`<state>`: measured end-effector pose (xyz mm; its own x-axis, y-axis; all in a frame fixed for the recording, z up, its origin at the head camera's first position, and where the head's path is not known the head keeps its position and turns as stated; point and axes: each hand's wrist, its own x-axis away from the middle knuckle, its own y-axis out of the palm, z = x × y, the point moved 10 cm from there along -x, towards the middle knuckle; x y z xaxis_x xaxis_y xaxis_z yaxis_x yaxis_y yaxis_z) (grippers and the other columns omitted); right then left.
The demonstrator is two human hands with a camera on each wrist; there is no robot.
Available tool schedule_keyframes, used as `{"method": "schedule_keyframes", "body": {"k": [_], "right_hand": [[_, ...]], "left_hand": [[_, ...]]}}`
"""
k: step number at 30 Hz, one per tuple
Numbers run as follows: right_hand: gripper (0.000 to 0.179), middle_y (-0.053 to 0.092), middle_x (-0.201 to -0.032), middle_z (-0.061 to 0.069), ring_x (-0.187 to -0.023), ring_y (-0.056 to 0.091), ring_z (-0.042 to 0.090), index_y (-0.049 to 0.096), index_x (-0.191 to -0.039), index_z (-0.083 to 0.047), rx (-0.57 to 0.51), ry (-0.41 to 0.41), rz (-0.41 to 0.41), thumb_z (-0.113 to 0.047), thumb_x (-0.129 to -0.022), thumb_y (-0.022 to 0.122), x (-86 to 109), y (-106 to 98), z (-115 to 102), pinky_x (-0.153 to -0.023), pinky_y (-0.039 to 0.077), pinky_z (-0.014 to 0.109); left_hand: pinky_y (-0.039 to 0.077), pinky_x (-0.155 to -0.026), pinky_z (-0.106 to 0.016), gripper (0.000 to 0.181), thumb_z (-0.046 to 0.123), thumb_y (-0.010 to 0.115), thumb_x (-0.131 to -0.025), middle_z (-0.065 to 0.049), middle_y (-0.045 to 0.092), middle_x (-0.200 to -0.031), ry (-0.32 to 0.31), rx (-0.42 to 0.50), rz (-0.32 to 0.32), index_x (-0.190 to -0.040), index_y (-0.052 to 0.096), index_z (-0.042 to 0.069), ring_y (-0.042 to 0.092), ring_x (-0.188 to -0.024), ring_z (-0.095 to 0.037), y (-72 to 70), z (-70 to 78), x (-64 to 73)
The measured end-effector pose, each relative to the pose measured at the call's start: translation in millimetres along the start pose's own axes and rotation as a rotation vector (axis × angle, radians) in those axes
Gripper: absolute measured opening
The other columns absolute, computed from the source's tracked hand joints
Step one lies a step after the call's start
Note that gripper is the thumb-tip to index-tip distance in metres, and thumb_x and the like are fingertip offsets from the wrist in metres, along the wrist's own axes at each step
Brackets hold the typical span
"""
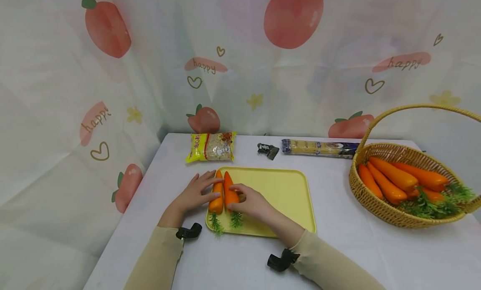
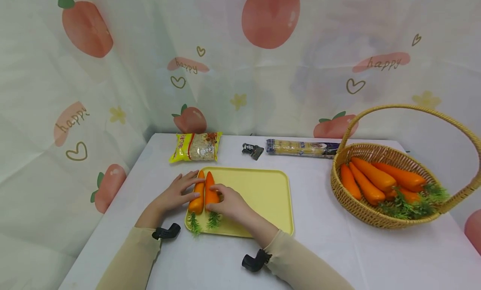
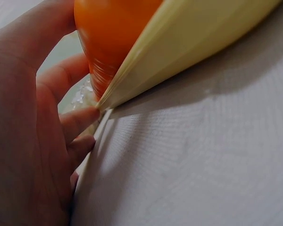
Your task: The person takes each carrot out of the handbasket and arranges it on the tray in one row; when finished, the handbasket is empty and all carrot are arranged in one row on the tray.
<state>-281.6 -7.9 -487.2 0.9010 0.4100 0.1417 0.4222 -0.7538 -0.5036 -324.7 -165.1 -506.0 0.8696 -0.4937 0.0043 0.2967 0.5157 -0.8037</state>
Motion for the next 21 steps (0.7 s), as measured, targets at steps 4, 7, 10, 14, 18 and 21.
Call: {"method": "schedule_keyframes", "body": {"k": [4,7,10,14,18,21], "right_hand": [[0.063,0.059,-0.133,0.011,-0.111,0.059,0.025,0.054,-0.140,-0.015,0.028,-0.009,0.006,-0.035,-0.085,0.076,-2.3,0.9,-2.5,-0.090,0.052,0.043],[0.064,0.059,-0.132,0.011,-0.112,0.057,0.026,0.053,-0.140,-0.015,0.058,-0.008,0.012,-0.036,-0.085,0.077,-4.1,0.9,-3.2,-0.092,0.051,0.044],[0.066,0.059,-0.130,0.011,-0.112,0.056,0.025,0.053,-0.141,-0.017,0.077,-0.004,0.017,-0.037,-0.084,0.078,-5.8,1.1,-2.1,-0.094,0.049,0.043],[0.068,0.060,-0.128,0.010,-0.115,0.055,0.026,0.052,-0.142,-0.017,0.089,-0.004,0.008,-0.038,-0.083,0.079,-6.6,1.7,-0.5,-0.096,0.048,0.045],[0.070,0.059,-0.129,0.011,-0.119,0.055,0.027,0.051,-0.143,-0.016,0.098,-0.008,0.001,-0.039,-0.083,0.079,-7.0,1.5,-1.0,-0.100,0.047,0.047],[0.069,0.059,-0.129,0.011,-0.120,0.055,0.027,0.051,-0.143,-0.015,0.104,-0.008,0.000,-0.039,-0.084,0.078,-6.9,1.2,-1.4,-0.102,0.046,0.048]], "left_hand": [[-0.001,-0.125,-0.056,0.055,0.056,0.057,-0.093,-0.004,0.026,-0.164,-0.003,-0.006,-0.005,-0.143,0.051,0.035,0.017,-0.154,-0.030,0.4,-0.2,-0.3],[-0.001,-0.125,-0.056,0.055,0.055,0.057,-0.093,-0.004,0.026,-0.164,0.003,-0.006,-0.003,-0.143,0.051,0.035,0.017,-0.154,-0.030,0.3,0.3,-0.2],[-0.001,-0.124,-0.057,0.055,0.054,0.058,-0.093,-0.005,0.027,-0.164,0.008,-0.003,-0.004,-0.143,0.051,0.035,0.017,-0.154,-0.031,-0.2,2.3,0.7],[-0.001,-0.124,-0.057,0.056,0.056,0.057,-0.092,-0.005,0.026,-0.164,0.002,0.000,-0.013,-0.144,0.050,0.036,0.016,-0.154,-0.031,-0.4,4.2,1.4],[-0.001,-0.124,-0.057,0.057,0.057,0.057,-0.092,-0.005,0.026,-0.164,0.000,0.006,-0.013,-0.144,0.050,0.036,0.016,-0.154,-0.031,-0.7,3.3,1.3],[-0.001,-0.124,-0.057,0.056,0.057,0.056,-0.092,-0.004,0.026,-0.164,0.003,0.001,-0.010,-0.144,0.050,0.036,0.016,-0.154,-0.030,-0.4,1.6,1.1]]}}
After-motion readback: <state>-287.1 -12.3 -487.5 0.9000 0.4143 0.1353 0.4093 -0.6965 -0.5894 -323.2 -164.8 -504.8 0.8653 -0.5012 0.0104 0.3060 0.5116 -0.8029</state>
